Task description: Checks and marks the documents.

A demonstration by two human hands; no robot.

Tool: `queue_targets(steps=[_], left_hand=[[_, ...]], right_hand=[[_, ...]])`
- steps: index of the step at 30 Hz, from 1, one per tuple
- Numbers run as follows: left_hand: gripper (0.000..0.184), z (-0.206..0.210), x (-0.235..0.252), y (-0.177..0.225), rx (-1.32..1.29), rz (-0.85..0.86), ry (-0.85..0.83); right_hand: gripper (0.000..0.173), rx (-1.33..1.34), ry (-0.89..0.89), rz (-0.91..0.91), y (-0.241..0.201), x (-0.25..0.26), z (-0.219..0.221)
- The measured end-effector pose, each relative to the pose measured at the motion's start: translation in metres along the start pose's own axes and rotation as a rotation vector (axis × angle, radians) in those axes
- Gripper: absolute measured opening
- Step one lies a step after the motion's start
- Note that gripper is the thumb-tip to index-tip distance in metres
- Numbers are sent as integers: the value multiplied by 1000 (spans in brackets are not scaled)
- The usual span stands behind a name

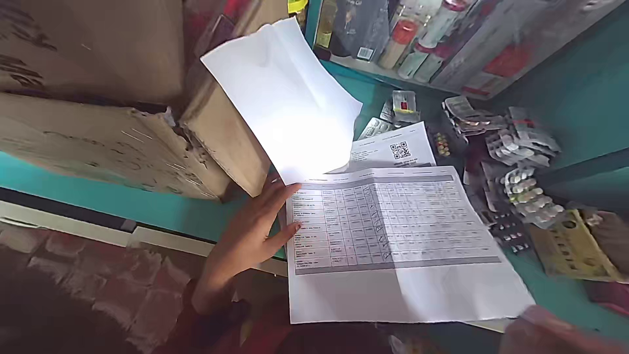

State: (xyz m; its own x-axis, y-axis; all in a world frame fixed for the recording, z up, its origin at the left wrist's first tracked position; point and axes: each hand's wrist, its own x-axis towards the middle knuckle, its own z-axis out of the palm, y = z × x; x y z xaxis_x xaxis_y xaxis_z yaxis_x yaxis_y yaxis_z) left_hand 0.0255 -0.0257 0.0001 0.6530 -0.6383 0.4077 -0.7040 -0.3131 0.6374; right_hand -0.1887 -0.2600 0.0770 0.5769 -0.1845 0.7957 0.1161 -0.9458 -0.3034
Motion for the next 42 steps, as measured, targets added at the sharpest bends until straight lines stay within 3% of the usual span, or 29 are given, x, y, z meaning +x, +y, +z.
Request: queue_targets(steps=[2,5,7,9,13,16,21,24,30,39,42], left_hand=[[57,1,0,-1,10,-3,1],[60,2,1,-1,33,-27,-8],[62,3,2,-1,34,-45,-3],[63,4,2,-1,24,-45,0],[62,3,1,0,3,-40,-31],[49,3,0,-1,-5,24,6],[41,-4,-2,1,-115,42,57],[34,-6,-3,2,-197,25,100],[24,-6,-4,2,-292,29,166],[37,-8,-4,0,-406,58,80],[45,-8,-2,1,-378,36,53]], right_hand=[[16,-7,-254,-22,-3,9,-3],[30,8,-812,-183,-1,10,0],[25,-18,-956,-264,4,-3,9],[17,-58,-898,-304,7,-12,10],[20,-110,-754,-278,2,-1,1],[18,-150,-675,-285,1,22,-3],[26,-20,-732,-306,6,73,-10],[25,127,-814,-218,16,104,-10],[29,-97,-655,-161,11,158,11],[30,-69,-582,-220,-10,193,52],[39,-4,-547,-283,-10,192,54]])
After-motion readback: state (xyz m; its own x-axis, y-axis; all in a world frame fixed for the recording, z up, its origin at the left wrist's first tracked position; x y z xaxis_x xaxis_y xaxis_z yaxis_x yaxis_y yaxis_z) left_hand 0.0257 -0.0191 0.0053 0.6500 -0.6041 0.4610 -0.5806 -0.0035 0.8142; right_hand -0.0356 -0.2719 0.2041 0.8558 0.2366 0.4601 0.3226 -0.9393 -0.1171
